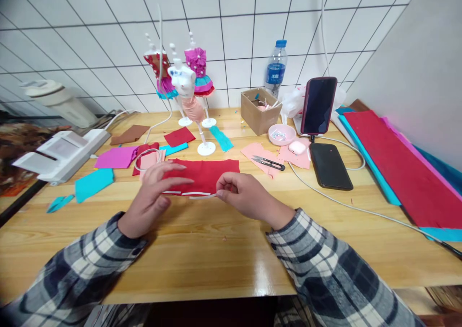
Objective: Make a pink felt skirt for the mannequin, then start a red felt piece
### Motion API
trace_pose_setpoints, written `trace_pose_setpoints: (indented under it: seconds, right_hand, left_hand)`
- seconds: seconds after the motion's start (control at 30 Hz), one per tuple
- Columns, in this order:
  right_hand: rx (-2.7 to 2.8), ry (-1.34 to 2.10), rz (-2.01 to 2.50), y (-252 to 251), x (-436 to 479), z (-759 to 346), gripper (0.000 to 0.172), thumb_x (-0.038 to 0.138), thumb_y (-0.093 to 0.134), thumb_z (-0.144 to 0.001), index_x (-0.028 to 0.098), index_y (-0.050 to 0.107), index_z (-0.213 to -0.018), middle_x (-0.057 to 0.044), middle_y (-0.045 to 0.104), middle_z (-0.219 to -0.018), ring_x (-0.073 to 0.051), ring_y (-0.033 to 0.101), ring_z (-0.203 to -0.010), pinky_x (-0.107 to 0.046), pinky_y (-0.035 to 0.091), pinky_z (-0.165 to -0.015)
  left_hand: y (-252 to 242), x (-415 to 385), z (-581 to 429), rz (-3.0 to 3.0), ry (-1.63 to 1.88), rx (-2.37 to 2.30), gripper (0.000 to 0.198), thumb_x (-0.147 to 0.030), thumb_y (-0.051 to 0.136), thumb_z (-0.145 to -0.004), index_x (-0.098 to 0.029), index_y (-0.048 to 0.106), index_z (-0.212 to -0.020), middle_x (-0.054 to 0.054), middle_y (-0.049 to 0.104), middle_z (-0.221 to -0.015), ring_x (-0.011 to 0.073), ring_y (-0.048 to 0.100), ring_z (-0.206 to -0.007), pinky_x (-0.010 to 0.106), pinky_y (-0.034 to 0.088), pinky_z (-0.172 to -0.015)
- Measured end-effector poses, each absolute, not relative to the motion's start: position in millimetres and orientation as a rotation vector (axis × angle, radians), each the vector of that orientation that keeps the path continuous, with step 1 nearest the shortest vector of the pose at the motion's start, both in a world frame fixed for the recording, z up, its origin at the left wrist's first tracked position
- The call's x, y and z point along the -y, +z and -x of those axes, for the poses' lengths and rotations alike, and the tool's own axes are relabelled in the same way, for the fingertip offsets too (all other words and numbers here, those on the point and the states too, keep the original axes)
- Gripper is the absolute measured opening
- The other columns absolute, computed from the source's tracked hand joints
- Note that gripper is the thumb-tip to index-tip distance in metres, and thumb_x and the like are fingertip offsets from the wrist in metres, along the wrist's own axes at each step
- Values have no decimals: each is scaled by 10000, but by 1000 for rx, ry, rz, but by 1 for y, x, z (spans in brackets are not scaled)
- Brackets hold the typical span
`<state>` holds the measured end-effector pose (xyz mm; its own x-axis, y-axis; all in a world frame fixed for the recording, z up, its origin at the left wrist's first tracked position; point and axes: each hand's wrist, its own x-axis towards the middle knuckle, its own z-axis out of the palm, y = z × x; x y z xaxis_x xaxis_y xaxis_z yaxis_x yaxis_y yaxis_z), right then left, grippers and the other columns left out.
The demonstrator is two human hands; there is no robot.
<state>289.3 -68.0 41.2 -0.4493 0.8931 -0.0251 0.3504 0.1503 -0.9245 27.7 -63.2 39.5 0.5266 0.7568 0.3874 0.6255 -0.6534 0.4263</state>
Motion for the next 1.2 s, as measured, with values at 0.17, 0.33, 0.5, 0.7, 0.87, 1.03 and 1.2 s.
trace_pose_setpoints:
  seconds: [0.17,0.33,0.5,0.7,0.87,1.03,1.2]
  right_hand:
    - [1933,1097,1199,36,72,-280,39,204,587,-814,188,586,-778,39,541,-642,-98,440,-564,-231,344,-529]
    - [1805,676,1304,34,74,-278,147,239,611,-817,191,642,-952,-25,626,-824,-126,486,-614,-278,425,-595]
    - [1946,261,1077,37,80,-275,409,329,654,-834,192,578,-1211,-107,637,-1199,-239,560,-1025,-396,436,-878]
    - [2153,336,1104,30,85,-266,134,346,631,-892,251,725,-903,-1,736,-805,-180,609,-801,-358,380,-812]
    - [2009,508,1257,31,72,-280,77,243,650,-862,236,727,-861,3,737,-799,-156,612,-747,-294,413,-703]
    - [1874,948,1509,20,52,-297,67,220,646,-800,212,709,-780,8,703,-676,-143,613,-628,-265,428,-589]
    - [1772,1146,1537,10,48,-295,67,241,653,-765,209,636,-821,22,674,-651,-143,620,-625,-249,434,-575]
  left_hand:
    - [33,71,-40,-2585,835,-1188,177,-363,578,-898,-263,719,-861,62,628,-1172,273,484,-1165,505,314,-1029]
    - [30,70,-38,-2752,932,-1246,92,-233,623,-863,-266,709,-853,48,677,-1038,261,512,-1055,498,325,-975]
    - [31,74,-40,-2910,939,-1217,97,-217,650,-842,-289,705,-877,24,704,-982,259,530,-1029,542,260,-1014]
    - [30,79,-50,-2789,942,-1191,58,-248,657,-842,-265,713,-846,31,700,-922,238,543,-966,483,339,-953]
    - [22,70,-53,-2529,957,-1342,234,-288,555,-921,-264,711,-1093,46,675,-900,203,574,-889,392,426,-840]
    - [9,40,-58,-2423,811,-1301,230,-291,552,-914,-234,744,-1026,52,718,-949,195,629,-907,352,495,-839]
    - [-5,26,-67,-2493,611,-1133,165,-211,606,-857,-222,757,-924,52,719,-1066,209,646,-989,380,500,-909]
